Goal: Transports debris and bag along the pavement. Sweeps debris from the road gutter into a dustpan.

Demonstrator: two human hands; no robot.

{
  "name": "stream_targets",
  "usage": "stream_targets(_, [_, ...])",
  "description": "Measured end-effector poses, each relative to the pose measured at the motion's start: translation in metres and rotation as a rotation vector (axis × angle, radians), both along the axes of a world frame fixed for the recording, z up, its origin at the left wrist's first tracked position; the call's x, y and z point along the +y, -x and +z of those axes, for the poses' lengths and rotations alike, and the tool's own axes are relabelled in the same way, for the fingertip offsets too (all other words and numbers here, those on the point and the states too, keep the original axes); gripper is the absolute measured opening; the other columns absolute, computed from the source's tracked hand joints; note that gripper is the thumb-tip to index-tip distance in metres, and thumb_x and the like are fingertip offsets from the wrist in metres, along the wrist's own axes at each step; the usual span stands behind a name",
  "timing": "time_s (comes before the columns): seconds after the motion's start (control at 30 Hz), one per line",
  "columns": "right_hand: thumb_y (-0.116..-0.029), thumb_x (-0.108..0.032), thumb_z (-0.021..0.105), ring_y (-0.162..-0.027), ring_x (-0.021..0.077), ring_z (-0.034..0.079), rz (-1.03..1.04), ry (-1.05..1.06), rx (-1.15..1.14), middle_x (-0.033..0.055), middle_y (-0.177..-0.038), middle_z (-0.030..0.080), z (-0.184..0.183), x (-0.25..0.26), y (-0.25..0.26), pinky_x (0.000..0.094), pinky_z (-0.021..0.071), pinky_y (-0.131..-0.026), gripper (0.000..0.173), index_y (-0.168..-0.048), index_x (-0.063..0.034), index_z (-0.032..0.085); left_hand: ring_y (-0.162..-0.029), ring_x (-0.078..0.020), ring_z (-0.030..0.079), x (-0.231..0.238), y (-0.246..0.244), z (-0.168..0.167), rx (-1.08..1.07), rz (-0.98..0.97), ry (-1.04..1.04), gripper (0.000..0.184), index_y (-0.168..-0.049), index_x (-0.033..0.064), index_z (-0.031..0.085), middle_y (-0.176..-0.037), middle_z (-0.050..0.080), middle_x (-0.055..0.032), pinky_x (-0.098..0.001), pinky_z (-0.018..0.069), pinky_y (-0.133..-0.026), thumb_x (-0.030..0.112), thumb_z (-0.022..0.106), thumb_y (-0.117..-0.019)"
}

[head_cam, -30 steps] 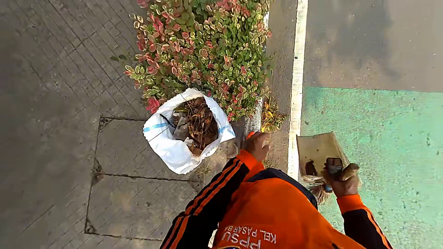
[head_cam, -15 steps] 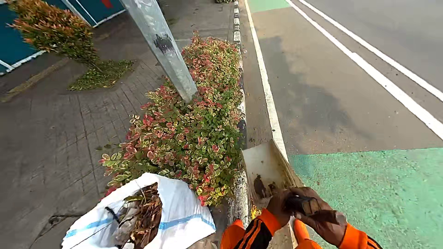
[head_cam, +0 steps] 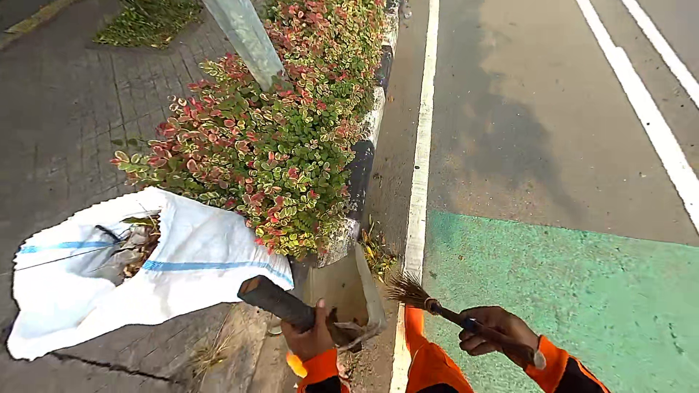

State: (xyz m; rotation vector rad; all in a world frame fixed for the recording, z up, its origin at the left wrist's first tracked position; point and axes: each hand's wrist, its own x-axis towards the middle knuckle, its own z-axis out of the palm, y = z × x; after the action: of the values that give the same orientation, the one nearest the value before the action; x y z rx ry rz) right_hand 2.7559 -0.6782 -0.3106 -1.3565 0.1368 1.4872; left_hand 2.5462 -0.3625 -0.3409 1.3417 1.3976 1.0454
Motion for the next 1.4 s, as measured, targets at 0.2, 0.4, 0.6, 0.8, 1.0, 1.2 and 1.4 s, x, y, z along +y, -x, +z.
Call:
stream_targets(0.2, [-0.0879,-0.005,0.069,-0.079,0.0282,0.075,0.238,0.299,-0.269,0.0168,-0.092,0.073,-0.033,-0.03,0.001,0.0459,0.065,-0.077,0.044,-0.131,0.0006,0.062,-0.093,-0.0229,0.07,-0.064,0.056,-0.066,0.371,-0.142,0.108,0.064,-0.129,-0.017,0.054,-0.104,0.07,-0.0257,-0.0401,0.0571,-0.09,0.016,0.082,-0.0818])
stream_targets(0.4, [-0.1009,-0.003,0.057,-0.049,0.0128,0.051,0.451,0.634,-0.237,0.0091,-0.089,0.064,-0.075,-0.001,-0.046,0.0299,0.0451,-0.043,0.071,-0.162,-0.0204,0.027,-0.108,-0.0332,0.07,-0.111,0.09,-0.139,0.666,-0.139,0.443,0.066,-0.136,-0.0086,0.056,-0.114,0.071,-0.0245,-0.0513,0.0524,-0.101,0.032,0.079,-0.0889])
stream_targets(0.6, [-0.1068,-0.022,0.058,-0.056,0.0186,0.052,0.752,0.771,-0.563,0.0146,-0.092,0.06,-0.15,0.078,-0.102,0.0364,0.0485,-0.052,0.062,-0.162,-0.0246,0.031,-0.118,-0.0325,0.066,-0.133,0.131,-0.214,0.804,-0.125,0.811,0.05,-0.129,0.0012,0.065,-0.123,0.07,-0.0208,-0.0502,0.0486,-0.106,0.027,0.08,-0.0891])
stream_targets(0.8, [-0.0987,-0.009,0.066,-0.07,0.0331,0.065,0.938,0.713,-0.692,0.0263,-0.107,0.064,-0.279,0.183,-0.096,0.0496,0.0569,-0.063,0.065,-0.157,-0.016,0.039,-0.121,-0.0331,0.064,-0.127,0.164,-0.299,0.82,-0.054,0.868,0.05,-0.129,0.0025,0.066,-0.126,0.069,-0.021,-0.0494,0.0474,-0.108,0.024,0.083,-0.0865])
stream_targets(1.0, [-0.1006,-0.014,0.065,-0.057,0.0271,0.058,1.285,0.697,-0.623,0.0227,-0.097,0.065,-0.229,0.109,-0.047,0.046,0.0532,-0.054,0.08,-0.166,-0.0294,0.021,-0.121,-0.0358,0.065,-0.114,0.195,-0.364,0.871,-0.075,0.889,0.048,-0.128,0.007,0.067,-0.126,0.069,-0.0209,-0.055,0.0473,-0.107,0.026,0.083,-0.0869])
stream_targets(1.2, [-0.1,-0.014,0.063,-0.052,0.0192,0.054,1.021,0.847,-0.567,0.0161,-0.092,0.062,-0.219,0.049,-0.008,0.0369,0.0505,-0.049,0.079,-0.166,-0.0241,0.02,-0.123,-0.0383,0.063,-0.117,0.212,-0.391,0.862,0.011,0.81,0.052,-0.13,0.0081,0.066,-0.129,0.067,-0.022,-0.0577,0.046,-0.107,0.021,0.085,-0.0836])
stream_targets(1.4, [-0.0971,-0.01,0.066,-0.055,0.0222,0.057,1.099,0.769,-0.43,0.0185,-0.101,0.065,-0.211,0.02,0.071,0.041,0.053,-0.052,0.083,-0.166,-0.0264,0.023,-0.122,-0.0411,0.063,-0.11,0.226,-0.384,0.903,0.046,0.846,0.048,-0.129,0.0115,0.068,-0.128,0.068,-0.0228,-0.0611,0.0459,-0.105,0.027,0.083,-0.0865])
